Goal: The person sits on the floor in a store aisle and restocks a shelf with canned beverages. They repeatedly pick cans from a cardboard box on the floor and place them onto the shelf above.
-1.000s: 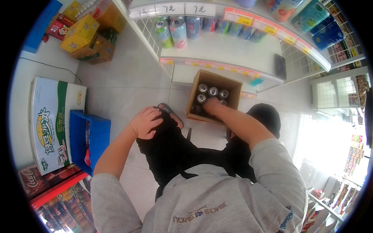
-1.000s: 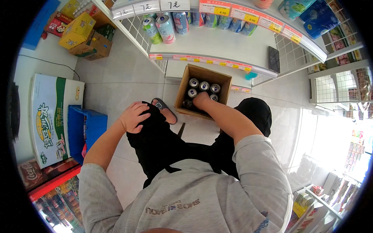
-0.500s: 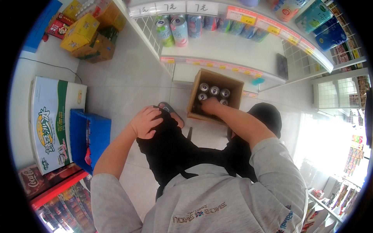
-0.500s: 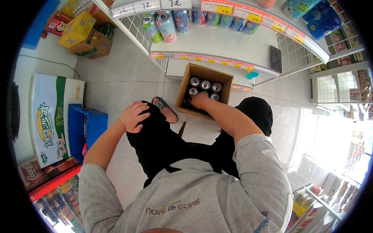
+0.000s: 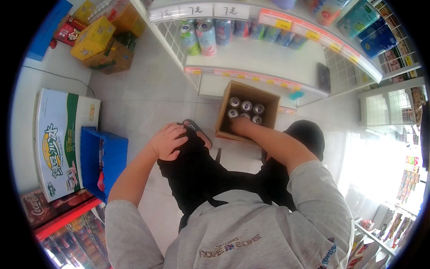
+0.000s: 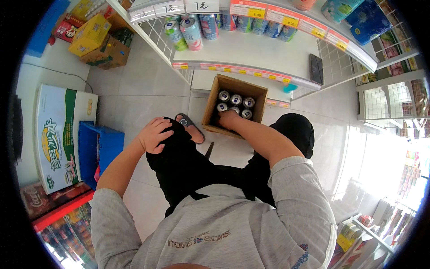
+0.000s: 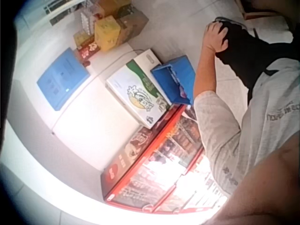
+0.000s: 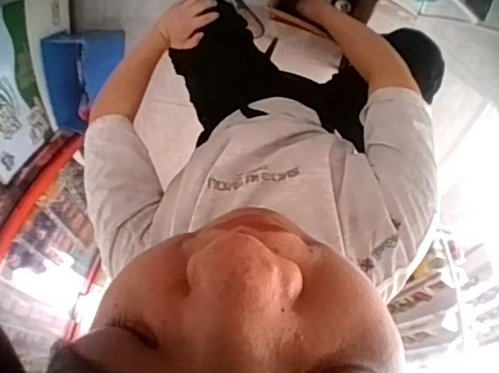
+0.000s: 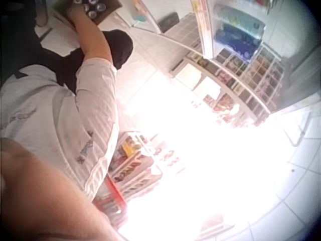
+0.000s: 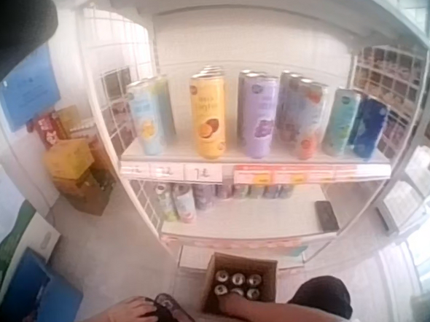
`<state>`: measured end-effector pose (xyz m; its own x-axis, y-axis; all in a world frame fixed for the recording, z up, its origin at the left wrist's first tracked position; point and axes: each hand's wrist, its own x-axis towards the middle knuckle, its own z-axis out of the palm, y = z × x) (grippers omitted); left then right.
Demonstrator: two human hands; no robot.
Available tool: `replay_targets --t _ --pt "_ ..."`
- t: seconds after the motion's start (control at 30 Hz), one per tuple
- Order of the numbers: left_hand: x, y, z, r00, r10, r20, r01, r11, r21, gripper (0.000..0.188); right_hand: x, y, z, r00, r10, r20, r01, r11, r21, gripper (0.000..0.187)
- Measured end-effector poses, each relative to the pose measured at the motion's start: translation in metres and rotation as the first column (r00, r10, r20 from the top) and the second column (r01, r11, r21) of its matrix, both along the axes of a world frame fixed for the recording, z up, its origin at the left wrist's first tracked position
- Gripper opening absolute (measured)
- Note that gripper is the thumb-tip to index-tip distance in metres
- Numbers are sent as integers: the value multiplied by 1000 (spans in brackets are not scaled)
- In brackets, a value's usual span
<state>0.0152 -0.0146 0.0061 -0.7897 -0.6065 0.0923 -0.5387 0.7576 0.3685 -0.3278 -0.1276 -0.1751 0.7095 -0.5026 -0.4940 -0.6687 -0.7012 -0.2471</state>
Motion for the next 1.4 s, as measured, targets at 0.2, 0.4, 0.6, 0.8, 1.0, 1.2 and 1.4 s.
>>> replay_targets --t 0.2,0.4,0.6,0.8,1.0,1.2,1.4 --pt "-1 0 0 1000 6 2 -6 1000 4 56 -18 -4 9 947 211 -240 -225 974 -31 25" --pt "-7 -7 3 999 5 45 -6 1000 10 57 -16 -13 54 968 131 -214 -117 990 80 25" --pt "-35 -28 11 953 194 233 -230 963 141 32 -23 -20 174 959 -10 283 26 998 -51 42" --pt "-47 -119 -5 724 689 27 -690 724 5 19 -54 15 240 511 -461 726 396 875 278 32" --pt "-110 -227 48 445 847 -291 -880 474 35 49 -88 -34 194 323 -626 709 528 741 414 25" --pt "-108 -255 49 359 909 -212 -930 330 -160 49 -87 -46 191 219 -748 626 569 619 542 22" --pt "-110 -245 49 505 847 -163 -829 424 -365 43 -85 -43 182 255 -755 605 519 634 573 23"
